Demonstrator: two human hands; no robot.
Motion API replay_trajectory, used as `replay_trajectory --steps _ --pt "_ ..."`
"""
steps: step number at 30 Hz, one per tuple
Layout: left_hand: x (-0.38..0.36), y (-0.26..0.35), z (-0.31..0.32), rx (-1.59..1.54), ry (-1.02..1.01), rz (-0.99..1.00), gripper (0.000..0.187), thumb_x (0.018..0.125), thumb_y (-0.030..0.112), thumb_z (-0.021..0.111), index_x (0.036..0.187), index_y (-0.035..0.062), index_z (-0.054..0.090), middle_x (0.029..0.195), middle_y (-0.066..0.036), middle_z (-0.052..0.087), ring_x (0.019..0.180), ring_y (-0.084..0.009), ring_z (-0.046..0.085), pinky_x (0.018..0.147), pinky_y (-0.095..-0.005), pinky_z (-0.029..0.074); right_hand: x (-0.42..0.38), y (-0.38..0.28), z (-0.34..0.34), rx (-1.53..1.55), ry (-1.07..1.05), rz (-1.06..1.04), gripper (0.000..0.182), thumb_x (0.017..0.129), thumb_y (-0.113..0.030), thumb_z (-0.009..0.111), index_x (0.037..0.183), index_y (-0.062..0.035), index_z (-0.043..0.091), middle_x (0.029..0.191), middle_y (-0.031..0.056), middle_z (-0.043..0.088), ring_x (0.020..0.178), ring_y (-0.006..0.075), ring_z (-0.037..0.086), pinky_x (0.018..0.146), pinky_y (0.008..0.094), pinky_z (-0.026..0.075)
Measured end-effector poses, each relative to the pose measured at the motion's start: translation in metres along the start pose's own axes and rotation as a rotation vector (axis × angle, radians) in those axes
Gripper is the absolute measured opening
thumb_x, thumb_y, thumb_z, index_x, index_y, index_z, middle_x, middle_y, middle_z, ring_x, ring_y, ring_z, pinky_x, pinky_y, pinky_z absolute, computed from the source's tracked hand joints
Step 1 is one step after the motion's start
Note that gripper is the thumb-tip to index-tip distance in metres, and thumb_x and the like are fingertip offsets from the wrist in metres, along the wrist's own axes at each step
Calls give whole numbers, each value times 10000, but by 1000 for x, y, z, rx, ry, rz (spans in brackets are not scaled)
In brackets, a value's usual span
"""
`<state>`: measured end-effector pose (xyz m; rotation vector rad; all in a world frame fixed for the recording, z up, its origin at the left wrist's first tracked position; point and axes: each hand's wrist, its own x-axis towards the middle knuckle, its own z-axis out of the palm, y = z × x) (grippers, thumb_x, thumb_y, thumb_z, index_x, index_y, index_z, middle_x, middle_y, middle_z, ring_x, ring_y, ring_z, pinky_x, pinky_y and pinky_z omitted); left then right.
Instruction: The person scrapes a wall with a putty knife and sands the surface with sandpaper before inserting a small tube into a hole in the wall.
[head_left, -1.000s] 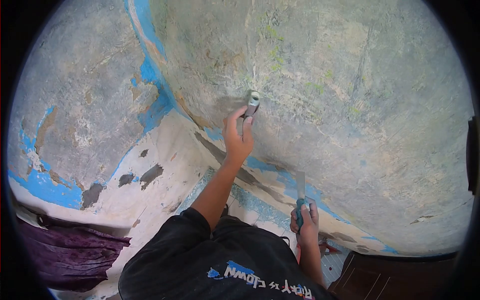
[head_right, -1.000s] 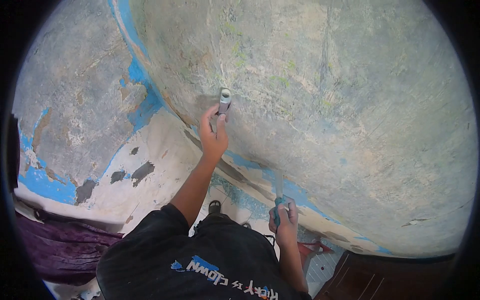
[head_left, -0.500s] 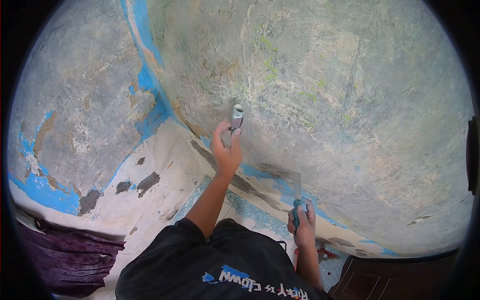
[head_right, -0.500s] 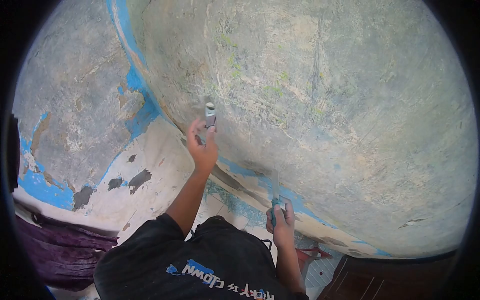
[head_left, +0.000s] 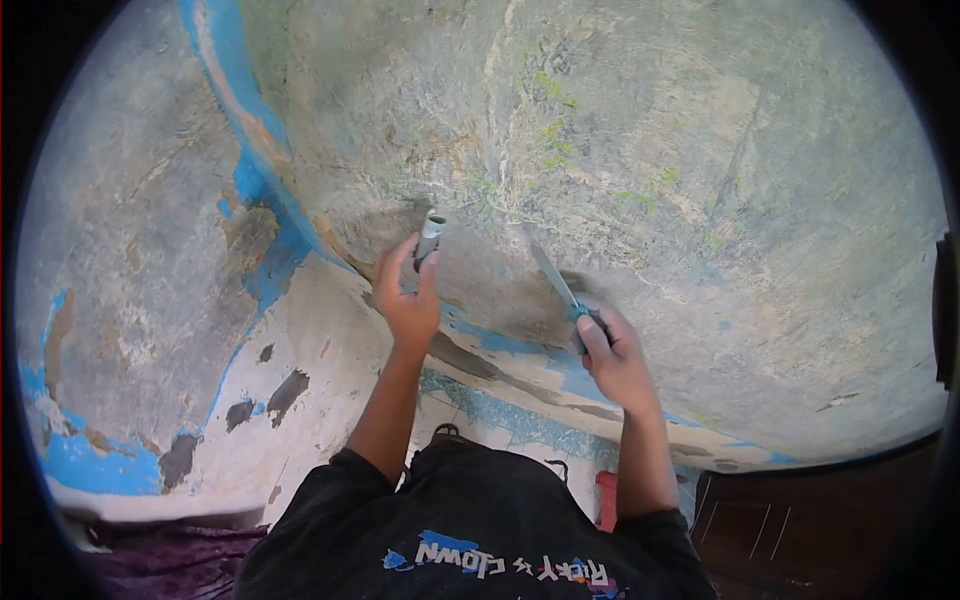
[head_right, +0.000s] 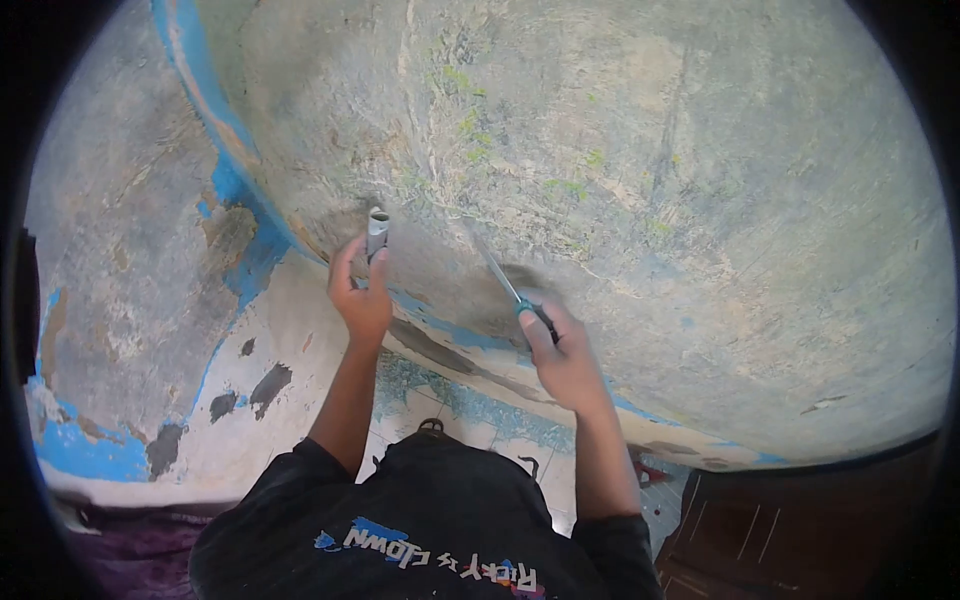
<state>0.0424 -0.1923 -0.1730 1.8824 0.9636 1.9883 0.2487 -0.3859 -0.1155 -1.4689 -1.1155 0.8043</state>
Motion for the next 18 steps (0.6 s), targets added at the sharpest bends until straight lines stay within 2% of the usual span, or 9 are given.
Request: replay_trajectory --steps 3,11,18 --pt "15 -10 -11 -34 -55 -16 302 831 6 753 1124 -6 681 1019 -151 675 924 -302 638 830 -391 508 10 -16 2 -19 -19 58 261 1034 -189 575 1224 -23 638 739 -42 491 631 55 440 584 242 386" --pt "27 -42 -17 9 -145 253 326 802 3 778 1112 62 694 1024 -101 706 922 -278 617 836 -397 451 8 -50 12 -178 41 67 242 1036 -189 583 1180 -11 660 771 -24 536 704 67 447 631 252 394" --pt "42 -65 -21 -118 -175 288 320 813 3 778 1114 61 685 1046 -100 698 945 -275 606 842 -406 446 5 -69 21 -338 123 54 242 1010 -174 610 1157 -1 693 745 -6 554 695 67 445 621 262 389"
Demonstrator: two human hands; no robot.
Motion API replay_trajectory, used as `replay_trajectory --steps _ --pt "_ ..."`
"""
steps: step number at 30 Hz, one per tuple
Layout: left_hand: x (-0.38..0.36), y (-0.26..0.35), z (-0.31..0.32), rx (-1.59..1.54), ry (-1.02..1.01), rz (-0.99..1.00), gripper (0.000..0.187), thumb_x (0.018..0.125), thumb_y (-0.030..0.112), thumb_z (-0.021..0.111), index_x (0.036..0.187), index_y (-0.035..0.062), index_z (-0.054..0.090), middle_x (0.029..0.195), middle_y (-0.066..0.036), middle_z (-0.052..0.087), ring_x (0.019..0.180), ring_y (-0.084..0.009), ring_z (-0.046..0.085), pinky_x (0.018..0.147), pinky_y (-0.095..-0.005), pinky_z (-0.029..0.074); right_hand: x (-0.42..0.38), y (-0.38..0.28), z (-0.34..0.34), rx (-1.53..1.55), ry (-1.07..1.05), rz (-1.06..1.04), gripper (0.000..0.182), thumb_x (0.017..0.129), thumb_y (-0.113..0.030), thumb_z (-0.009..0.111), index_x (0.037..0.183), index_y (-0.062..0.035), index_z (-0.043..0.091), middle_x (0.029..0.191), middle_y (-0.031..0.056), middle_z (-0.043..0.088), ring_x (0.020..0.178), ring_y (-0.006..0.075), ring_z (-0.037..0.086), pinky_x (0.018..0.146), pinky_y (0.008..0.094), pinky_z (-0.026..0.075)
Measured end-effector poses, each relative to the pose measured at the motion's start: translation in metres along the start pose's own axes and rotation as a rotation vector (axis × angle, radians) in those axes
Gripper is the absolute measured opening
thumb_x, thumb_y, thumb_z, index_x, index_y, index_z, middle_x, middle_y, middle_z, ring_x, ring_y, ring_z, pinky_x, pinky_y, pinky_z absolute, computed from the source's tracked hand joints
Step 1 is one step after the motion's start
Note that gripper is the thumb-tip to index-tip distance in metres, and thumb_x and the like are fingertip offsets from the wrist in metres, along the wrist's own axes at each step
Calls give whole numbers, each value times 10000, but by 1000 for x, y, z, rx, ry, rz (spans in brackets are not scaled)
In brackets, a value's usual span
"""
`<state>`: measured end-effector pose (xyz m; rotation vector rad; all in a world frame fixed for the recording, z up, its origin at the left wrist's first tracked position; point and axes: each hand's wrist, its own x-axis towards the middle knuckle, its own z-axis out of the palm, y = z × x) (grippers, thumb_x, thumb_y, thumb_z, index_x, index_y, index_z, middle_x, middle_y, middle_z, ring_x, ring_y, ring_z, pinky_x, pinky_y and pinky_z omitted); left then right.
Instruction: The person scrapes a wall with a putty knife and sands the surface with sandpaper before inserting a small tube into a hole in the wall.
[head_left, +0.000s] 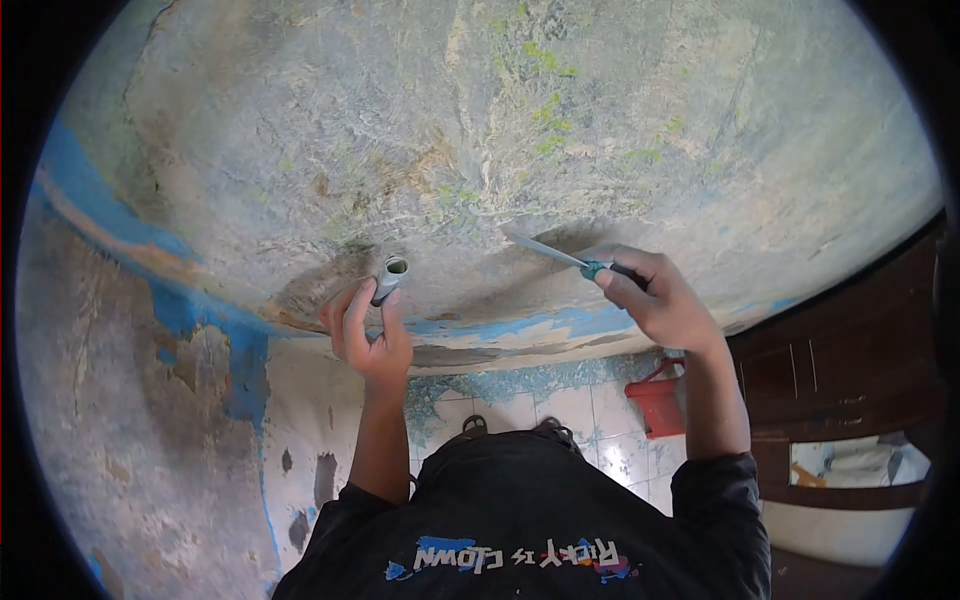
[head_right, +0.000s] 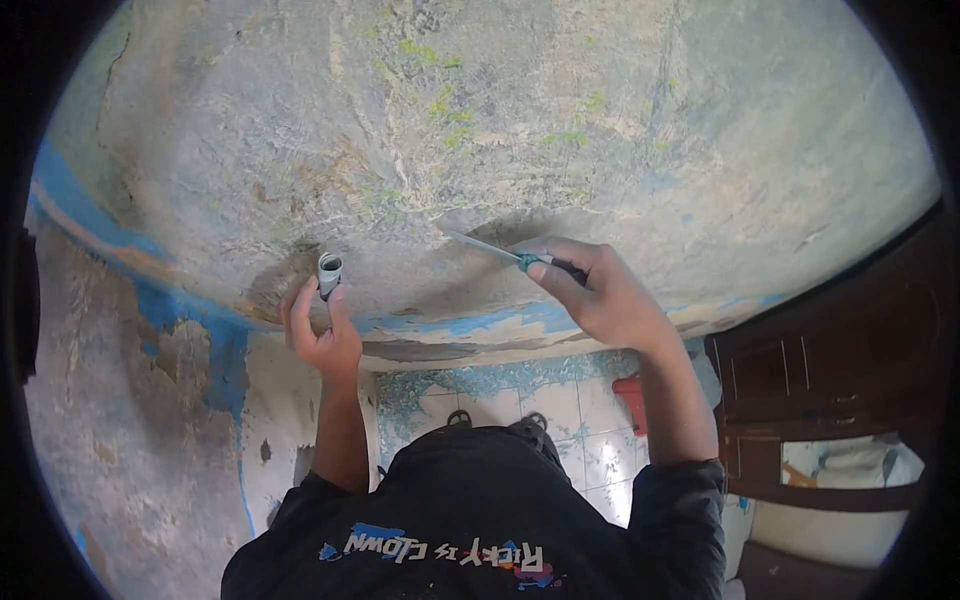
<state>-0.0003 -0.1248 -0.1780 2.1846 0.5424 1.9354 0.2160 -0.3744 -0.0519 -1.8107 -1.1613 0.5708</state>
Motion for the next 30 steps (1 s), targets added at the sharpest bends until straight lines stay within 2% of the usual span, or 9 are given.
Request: replay_trajectory --steps 12,15,18,21,24,27,30 --pt "6 -26 -5 -77 -33 23 327 808 6 787 1113 58 684 1051 -94 685 939 -276 606 847 -410 443 1 -18 0 -63 19 53 261 988 -179 631 1157 6 705 782 -11 603 717 74 485 648 265 412" --pt "8 -27 -2 -86 -63 40 294 829 3 772 1104 -4 669 1043 -156 681 924 -319 637 815 -417 501 3 -19 -5 -70 21 38 259 985 -182 638 1148 4 715 776 -17 598 715 73 488 641 266 406" --pt "9 -26 -1 -62 -60 45 303 824 6 780 1107 0 671 1049 -156 683 934 -319 638 822 -417 500 5 -17 -4 -65 9 95 257 984 -190 644 1135 4 721 757 -22 580 702 70 476 623 266 390" --pt "5 -25 -1 -85 -95 22 311 820 9 786 1109 3 671 1051 -158 682 946 -322 638 825 -417 502 3 -16 -7 -76 19 46 255 982 -192 651 1132 1 723 745 -31 561 687 66 462 608 267 374" --pt "7 -27 -1 -88 -105 35 314 819 7 786 1111 4 671 1054 -158 681 954 -322 639 826 -417 507 5 -10 -4 -3 -3 126 251 983 -195 652 1124 -1 723 740 -34 554 686 66 457 604 270 371" --pt "7 -30 5 -146 -74 13 353 785 8 797 1113 68 684 1035 -101 696 932 -284 602 829 -408 447 2 -3 -1 -9 50 70 245 983 -199 656 1115 -4 724 741 -32 554 682 65 453 602 270 369" --pt "8 -33 5 -139 -71 34 350 789 16 799 1115 66 682 1034 -103 697 925 -284 614 837 -420 442 0 -4 -7 47 54 69 244 981 -207 663 1101 -3 724 735 -34 551 675 60 450 598 263 364"
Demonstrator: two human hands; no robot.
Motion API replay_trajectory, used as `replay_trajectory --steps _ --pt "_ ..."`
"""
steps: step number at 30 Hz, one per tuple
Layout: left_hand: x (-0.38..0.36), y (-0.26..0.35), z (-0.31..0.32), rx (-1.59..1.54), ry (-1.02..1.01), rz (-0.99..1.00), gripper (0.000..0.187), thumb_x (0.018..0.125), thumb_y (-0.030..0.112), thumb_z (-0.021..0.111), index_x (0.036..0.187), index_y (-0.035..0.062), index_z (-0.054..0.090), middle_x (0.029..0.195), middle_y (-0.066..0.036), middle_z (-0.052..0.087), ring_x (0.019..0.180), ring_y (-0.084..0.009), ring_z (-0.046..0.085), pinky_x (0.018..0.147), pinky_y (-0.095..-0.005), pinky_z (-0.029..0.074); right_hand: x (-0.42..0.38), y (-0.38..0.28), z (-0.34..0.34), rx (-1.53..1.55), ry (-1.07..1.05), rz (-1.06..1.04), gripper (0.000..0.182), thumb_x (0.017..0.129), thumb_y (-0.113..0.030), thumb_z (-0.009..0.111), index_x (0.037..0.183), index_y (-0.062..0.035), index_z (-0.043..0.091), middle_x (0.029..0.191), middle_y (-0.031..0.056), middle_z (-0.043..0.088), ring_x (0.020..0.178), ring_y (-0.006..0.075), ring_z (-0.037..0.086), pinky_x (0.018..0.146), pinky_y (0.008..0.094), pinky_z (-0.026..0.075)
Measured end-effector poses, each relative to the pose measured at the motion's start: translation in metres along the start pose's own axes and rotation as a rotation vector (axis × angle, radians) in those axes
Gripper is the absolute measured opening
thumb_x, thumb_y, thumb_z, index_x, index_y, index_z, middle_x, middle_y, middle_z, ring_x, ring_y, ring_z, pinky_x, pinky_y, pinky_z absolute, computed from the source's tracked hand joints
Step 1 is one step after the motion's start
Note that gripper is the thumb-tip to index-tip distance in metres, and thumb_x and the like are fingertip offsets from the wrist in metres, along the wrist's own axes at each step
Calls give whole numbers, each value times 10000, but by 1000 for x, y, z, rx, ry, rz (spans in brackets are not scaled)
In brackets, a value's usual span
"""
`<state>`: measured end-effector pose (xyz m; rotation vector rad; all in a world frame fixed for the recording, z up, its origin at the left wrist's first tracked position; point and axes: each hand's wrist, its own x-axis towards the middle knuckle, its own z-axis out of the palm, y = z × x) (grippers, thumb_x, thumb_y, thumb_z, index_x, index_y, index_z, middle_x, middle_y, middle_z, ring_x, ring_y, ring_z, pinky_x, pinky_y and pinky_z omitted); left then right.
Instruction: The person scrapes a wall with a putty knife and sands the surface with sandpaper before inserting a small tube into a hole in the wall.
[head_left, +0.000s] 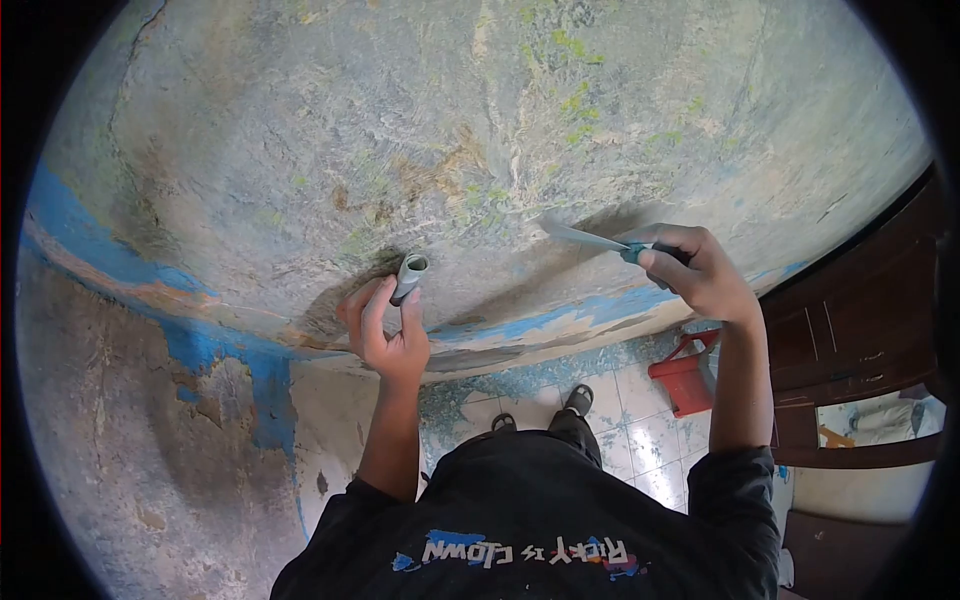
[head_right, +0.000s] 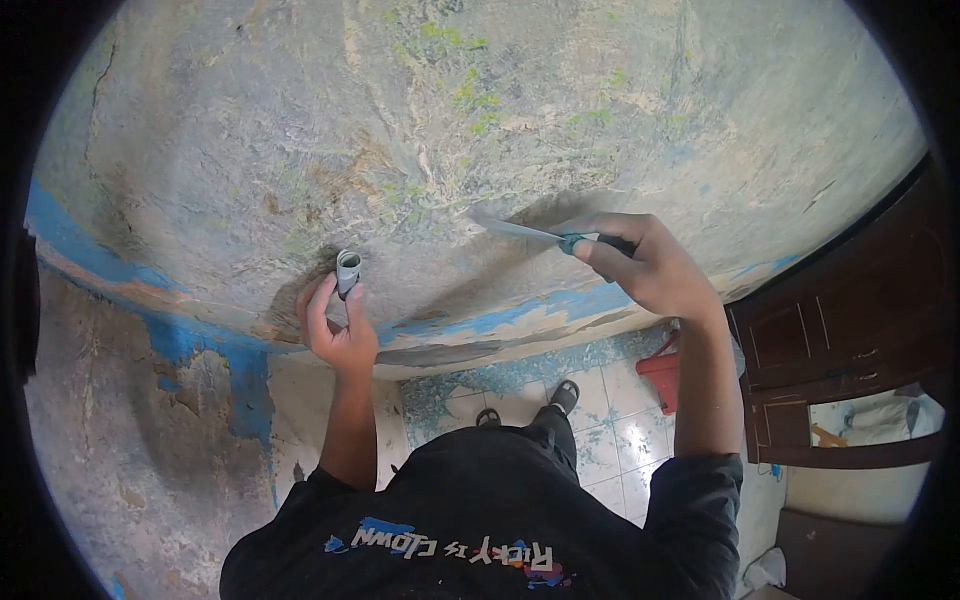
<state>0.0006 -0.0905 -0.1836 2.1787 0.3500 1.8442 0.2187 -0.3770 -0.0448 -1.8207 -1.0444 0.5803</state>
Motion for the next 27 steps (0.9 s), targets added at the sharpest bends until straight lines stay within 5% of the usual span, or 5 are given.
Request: replay_trajectory --steps 27 --pt "-4 -4 6 10 21 -37 340 821 42 797 1136 43 670 1039 -120 658 938 -278 593 832 -400 445 3 15 10 17 11 -38 213 977 -223 667 989 -19 726 696 -39 539 643 52 451 571 252 348"
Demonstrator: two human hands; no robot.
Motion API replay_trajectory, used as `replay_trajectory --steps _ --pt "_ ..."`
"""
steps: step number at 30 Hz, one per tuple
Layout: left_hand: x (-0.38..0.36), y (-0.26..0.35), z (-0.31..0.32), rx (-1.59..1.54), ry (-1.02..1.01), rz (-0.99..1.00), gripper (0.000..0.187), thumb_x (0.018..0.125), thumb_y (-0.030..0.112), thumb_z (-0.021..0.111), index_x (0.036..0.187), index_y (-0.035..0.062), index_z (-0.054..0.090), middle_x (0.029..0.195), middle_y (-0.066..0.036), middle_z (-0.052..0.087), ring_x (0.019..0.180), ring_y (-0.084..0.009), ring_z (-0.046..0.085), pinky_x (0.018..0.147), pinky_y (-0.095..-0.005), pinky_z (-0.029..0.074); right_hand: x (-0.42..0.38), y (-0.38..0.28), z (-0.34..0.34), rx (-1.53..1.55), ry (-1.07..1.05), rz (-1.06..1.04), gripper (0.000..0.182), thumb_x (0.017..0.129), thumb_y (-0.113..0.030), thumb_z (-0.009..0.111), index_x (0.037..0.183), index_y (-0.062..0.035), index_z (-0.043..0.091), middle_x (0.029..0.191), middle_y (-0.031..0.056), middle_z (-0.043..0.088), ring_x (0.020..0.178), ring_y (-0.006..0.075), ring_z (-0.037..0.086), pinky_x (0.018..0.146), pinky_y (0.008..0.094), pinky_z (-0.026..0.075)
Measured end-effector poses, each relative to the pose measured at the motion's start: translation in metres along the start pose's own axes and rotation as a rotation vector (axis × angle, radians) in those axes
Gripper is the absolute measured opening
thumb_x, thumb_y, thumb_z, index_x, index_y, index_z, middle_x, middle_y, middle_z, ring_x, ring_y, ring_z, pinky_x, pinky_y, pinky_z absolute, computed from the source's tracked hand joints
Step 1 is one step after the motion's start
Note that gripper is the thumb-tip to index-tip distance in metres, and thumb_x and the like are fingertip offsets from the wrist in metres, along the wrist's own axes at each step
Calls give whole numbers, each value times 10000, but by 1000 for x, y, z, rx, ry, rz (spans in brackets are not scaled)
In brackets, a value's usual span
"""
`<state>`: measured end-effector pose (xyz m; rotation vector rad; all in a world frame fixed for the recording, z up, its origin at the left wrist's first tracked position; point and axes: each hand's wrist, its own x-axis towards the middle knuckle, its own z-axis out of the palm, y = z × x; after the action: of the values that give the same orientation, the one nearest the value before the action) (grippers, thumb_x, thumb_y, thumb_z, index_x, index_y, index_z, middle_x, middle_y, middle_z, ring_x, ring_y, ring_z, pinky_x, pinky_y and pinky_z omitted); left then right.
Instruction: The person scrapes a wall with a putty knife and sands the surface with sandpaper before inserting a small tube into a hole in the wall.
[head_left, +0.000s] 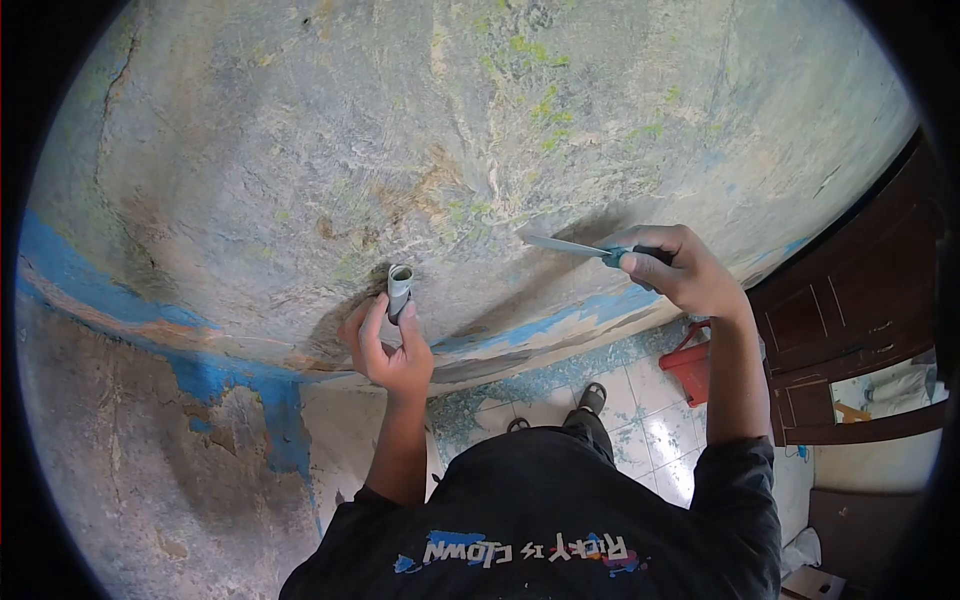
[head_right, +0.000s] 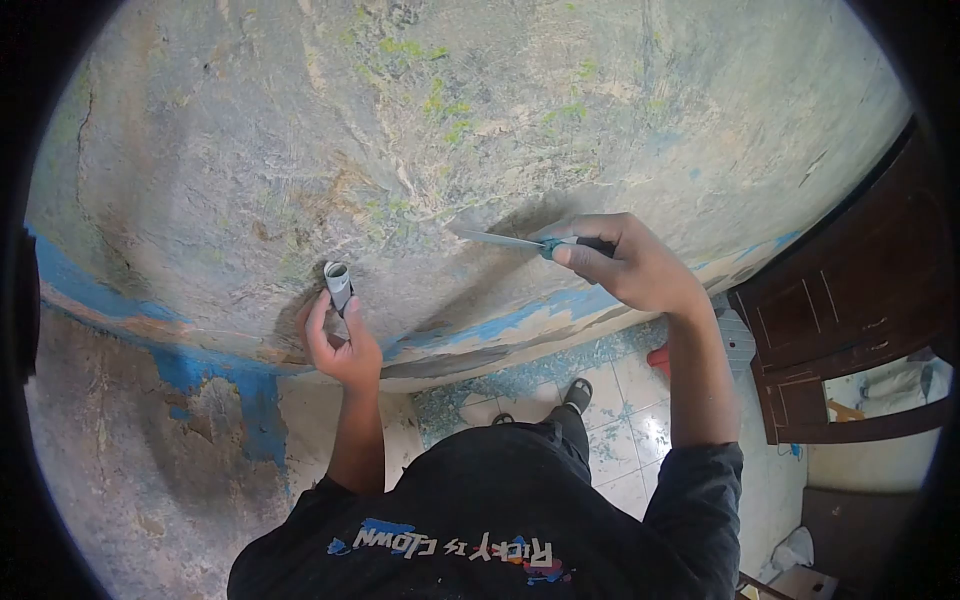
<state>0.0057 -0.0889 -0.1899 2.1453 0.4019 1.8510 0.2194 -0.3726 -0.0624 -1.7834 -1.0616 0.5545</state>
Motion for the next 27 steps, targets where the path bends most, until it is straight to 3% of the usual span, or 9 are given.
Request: replay_trajectory --steps 12,24,27 --pt "-1 -1 0 2 7 10 349 820 41 800 1142 39 665 1023 -114 669 933 -276 599 831 -405 439 1 -3 -2 73 -60 107 234 987 -257 659 1001 -36 732 684 -37 559 630 60 487 563 250 376" --pt "-1 2 0 -7 -7 -29 348 825 31 791 1148 34 662 1035 -126 659 941 -296 603 827 -417 467 0 5 -5 133 -7 33 260 973 -248 675 1055 -7 730 689 -21 550 641 60 497 588 250 399" --pt "0 1 -2 8 -16 3 347 821 25 790 1144 34 664 1029 -124 657 948 -299 606 829 -418 473 13 18 17 -111 -51 -105 222 976 -203 657 1036 3 712 711 -23 550 638 62 470 581 236 381"
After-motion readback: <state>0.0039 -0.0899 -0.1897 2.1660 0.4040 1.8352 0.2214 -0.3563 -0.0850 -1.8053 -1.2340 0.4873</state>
